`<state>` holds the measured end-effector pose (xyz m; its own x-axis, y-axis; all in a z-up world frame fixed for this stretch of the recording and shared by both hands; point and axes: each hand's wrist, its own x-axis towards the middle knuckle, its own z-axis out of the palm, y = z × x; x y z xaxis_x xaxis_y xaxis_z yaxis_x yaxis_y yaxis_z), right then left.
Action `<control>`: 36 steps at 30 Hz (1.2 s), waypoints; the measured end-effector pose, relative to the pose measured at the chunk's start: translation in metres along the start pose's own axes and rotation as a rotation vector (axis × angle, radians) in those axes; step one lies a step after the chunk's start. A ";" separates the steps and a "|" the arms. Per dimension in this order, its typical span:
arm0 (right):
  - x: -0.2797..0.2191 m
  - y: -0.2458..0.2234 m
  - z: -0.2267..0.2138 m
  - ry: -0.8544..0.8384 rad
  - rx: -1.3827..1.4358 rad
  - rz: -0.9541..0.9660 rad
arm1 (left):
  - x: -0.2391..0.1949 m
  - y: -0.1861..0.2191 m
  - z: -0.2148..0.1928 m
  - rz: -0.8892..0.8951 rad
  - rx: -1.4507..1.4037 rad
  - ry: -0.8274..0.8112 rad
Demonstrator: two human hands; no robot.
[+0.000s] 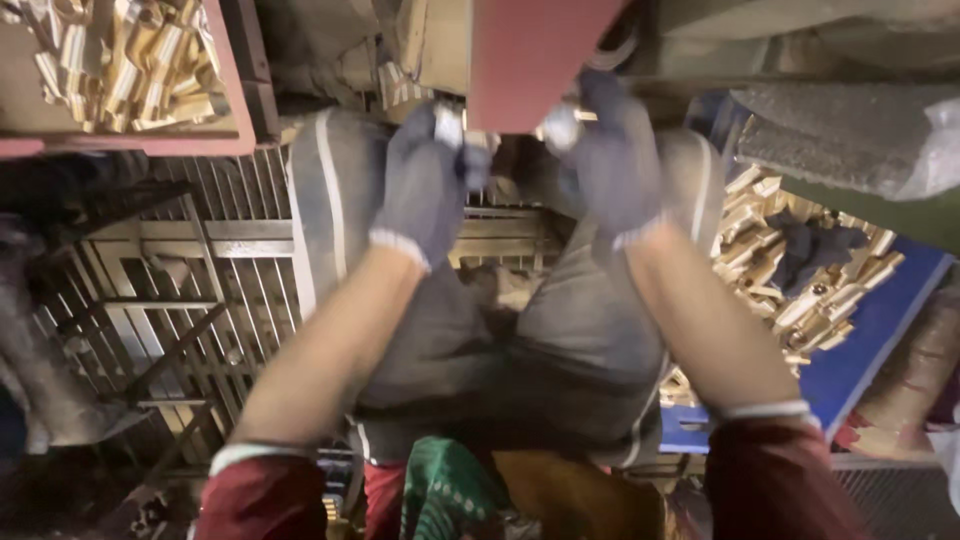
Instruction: The person uses a belt sander to smooth the surface of a brass-colored metal object, rotating it to reach different sides. The person then places the object into a blue plastic bin containing several similar metal parts.
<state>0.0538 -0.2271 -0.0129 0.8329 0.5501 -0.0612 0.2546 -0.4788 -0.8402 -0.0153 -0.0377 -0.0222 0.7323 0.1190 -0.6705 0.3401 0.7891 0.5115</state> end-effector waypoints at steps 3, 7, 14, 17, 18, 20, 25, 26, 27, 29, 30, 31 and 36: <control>0.002 -0.003 0.001 0.024 0.198 0.329 | 0.012 0.006 0.006 -0.122 -0.063 0.108; -0.011 -0.005 0.005 0.060 0.670 0.569 | -0.008 -0.003 0.000 -0.133 -0.180 0.051; 0.011 -0.012 -0.005 0.088 0.610 0.716 | 0.011 0.000 0.011 -0.154 -0.206 0.045; -0.018 -0.014 -0.006 0.094 0.443 0.550 | -0.007 -0.012 -0.003 -0.225 -0.276 0.045; -0.032 -0.011 -0.006 0.102 0.404 0.383 | -0.014 -0.016 -0.007 -0.250 -0.277 0.041; -0.025 0.011 -0.005 0.109 0.347 0.196 | 0.003 -0.015 0.000 -0.142 -0.174 -0.009; -0.006 0.024 0.003 0.057 0.412 0.468 | 0.015 -0.012 0.010 -0.173 -0.229 0.031; -0.010 0.019 -0.002 0.074 0.398 0.354 | 0.012 -0.012 0.009 -0.160 -0.266 -0.013; -0.028 0.010 -0.009 0.082 0.388 0.268 | 0.002 -0.018 0.006 -0.168 -0.307 -0.038; -0.030 -0.001 -0.007 0.136 0.576 0.255 | -0.011 -0.020 0.005 -0.200 -0.276 -0.008; -0.023 -0.005 -0.002 0.182 0.772 0.327 | -0.010 -0.017 0.009 -0.207 -0.253 -0.009; -0.022 -0.009 0.000 0.221 0.971 0.410 | -0.005 -0.015 0.014 -0.204 -0.237 0.025; -0.015 -0.010 -0.005 0.188 0.527 0.644 | 0.007 -0.009 0.024 -0.214 -0.217 0.085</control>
<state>0.0415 -0.2341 -0.0011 0.8162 0.1344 -0.5619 -0.5201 -0.2525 -0.8159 0.0008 -0.0579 -0.0187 0.6028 -0.0211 -0.7976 0.3409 0.9106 0.2336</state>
